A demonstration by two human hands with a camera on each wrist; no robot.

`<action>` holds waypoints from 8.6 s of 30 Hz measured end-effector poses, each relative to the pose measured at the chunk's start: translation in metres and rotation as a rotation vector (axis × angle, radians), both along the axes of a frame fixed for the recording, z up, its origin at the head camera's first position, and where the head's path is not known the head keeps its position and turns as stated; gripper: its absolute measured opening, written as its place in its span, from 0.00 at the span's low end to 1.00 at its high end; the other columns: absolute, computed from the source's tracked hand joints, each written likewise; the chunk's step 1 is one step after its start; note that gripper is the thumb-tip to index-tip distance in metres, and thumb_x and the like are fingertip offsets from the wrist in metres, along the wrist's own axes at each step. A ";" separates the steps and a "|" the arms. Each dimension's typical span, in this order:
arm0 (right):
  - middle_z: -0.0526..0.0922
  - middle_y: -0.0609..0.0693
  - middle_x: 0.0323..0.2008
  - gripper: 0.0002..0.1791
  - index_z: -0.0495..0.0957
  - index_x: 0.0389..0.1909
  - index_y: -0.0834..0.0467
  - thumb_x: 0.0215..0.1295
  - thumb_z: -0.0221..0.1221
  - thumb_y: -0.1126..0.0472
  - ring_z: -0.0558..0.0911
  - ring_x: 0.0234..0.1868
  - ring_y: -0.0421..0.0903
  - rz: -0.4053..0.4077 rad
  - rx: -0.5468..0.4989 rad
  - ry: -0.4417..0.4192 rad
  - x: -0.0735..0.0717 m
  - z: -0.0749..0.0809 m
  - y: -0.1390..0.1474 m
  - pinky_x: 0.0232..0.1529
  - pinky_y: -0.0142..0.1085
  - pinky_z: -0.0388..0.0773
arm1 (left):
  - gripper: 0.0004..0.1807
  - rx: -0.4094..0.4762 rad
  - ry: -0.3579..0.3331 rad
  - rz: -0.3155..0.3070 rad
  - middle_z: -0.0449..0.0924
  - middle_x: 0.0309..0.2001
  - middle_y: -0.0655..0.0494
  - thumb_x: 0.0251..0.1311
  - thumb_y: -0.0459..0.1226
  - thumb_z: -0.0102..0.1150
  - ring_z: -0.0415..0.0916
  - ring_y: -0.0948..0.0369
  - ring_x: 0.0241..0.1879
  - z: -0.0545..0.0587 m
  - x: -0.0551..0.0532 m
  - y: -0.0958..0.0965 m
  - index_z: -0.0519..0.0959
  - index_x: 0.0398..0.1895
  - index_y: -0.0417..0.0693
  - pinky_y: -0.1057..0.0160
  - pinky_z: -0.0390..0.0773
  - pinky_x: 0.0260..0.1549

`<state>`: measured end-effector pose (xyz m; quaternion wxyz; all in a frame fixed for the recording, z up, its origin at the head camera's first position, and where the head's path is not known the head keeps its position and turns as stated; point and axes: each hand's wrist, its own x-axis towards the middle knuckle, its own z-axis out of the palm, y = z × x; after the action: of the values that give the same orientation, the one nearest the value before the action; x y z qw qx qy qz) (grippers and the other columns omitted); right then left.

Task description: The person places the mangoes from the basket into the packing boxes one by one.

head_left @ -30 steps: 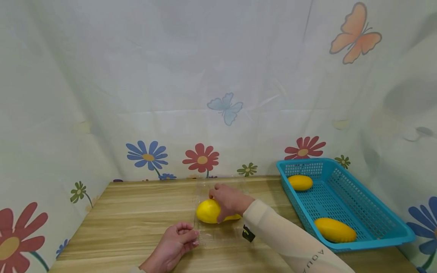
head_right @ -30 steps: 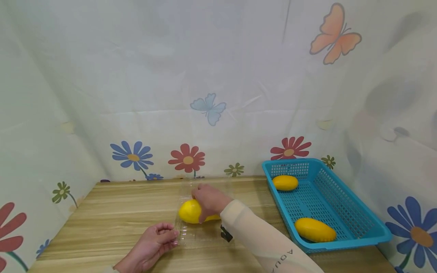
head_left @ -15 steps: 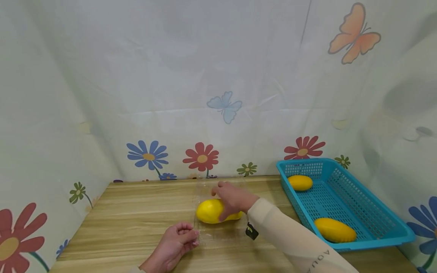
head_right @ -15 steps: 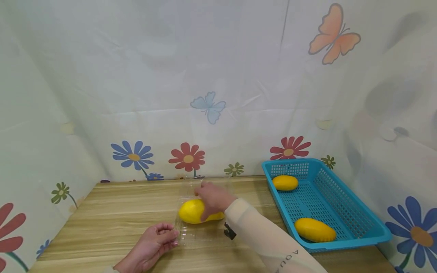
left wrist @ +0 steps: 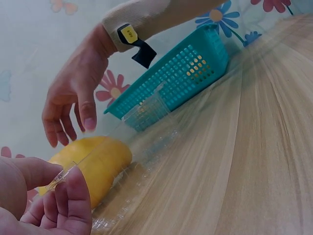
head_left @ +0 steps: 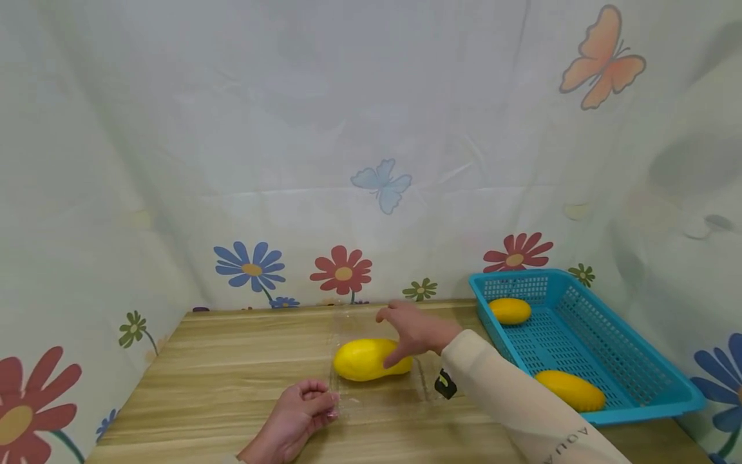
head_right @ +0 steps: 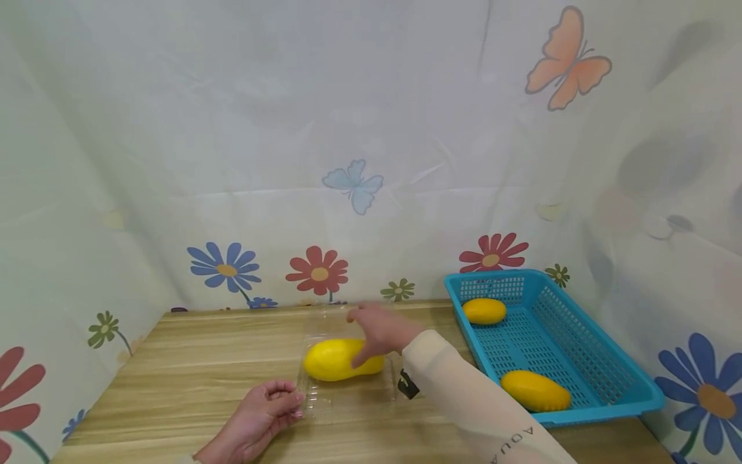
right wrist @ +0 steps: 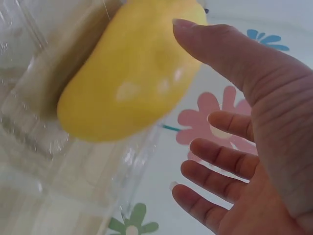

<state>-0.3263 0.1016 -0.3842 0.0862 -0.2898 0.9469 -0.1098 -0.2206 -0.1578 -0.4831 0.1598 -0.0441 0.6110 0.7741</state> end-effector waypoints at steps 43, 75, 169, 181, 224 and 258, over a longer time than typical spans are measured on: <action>0.76 0.58 0.66 0.42 0.76 0.66 0.55 0.52 0.75 0.40 0.76 0.64 0.58 -0.091 -0.071 0.093 0.018 0.044 0.115 0.64 0.58 0.79 | 0.19 -0.004 -0.007 0.015 0.78 0.34 0.55 0.64 0.28 0.65 0.80 0.60 0.35 0.000 -0.002 0.004 0.67 0.51 0.35 0.63 0.86 0.42; 0.82 0.61 0.59 0.40 0.76 0.62 0.62 0.54 0.75 0.44 0.80 0.56 0.59 -0.178 -0.066 0.014 0.043 0.047 0.200 0.55 0.54 0.84 | 0.18 0.009 -0.025 0.009 0.80 0.34 0.55 0.65 0.29 0.64 0.81 0.61 0.34 0.001 -0.001 0.004 0.67 0.52 0.34 0.64 0.86 0.41; 0.82 0.53 0.46 0.25 0.79 0.51 0.54 0.52 0.76 0.63 0.81 0.42 0.49 -0.380 0.106 -0.644 0.030 -0.002 0.263 0.46 0.50 0.88 | 0.22 -0.014 -0.031 -0.003 0.77 0.36 0.56 0.65 0.30 0.65 0.78 0.61 0.35 0.000 -0.003 0.003 0.66 0.55 0.33 0.63 0.87 0.42; 0.82 0.52 0.45 0.27 0.79 0.52 0.55 0.50 0.77 0.62 0.81 0.41 0.49 -0.372 0.149 -0.618 0.027 -0.003 0.262 0.45 0.49 0.88 | 0.21 -0.021 -0.035 0.016 0.77 0.35 0.56 0.64 0.30 0.65 0.78 0.61 0.34 0.001 -0.003 0.003 0.67 0.54 0.34 0.63 0.86 0.41; 0.82 0.51 0.44 0.28 0.80 0.53 0.61 0.48 0.72 0.57 0.76 0.43 0.49 -0.270 -0.004 -0.350 0.026 0.007 0.285 0.45 0.44 0.81 | 0.20 0.001 -0.020 0.010 0.78 0.33 0.56 0.63 0.30 0.66 0.80 0.61 0.34 -0.002 -0.006 0.002 0.67 0.51 0.35 0.64 0.87 0.40; 0.84 0.46 0.43 0.31 0.80 0.47 0.55 0.41 0.78 0.48 0.77 0.42 0.44 -0.218 0.018 -0.094 0.047 0.057 0.244 0.40 0.37 0.78 | 0.22 0.011 -0.021 0.007 0.78 0.34 0.56 0.63 0.30 0.67 0.79 0.62 0.34 0.002 -0.004 0.003 0.66 0.52 0.35 0.64 0.86 0.42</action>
<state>-0.2796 0.3456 -0.3268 0.1207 -0.1788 0.9686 -0.1237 -0.2243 -0.1551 -0.4816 0.1638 -0.0533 0.6049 0.7775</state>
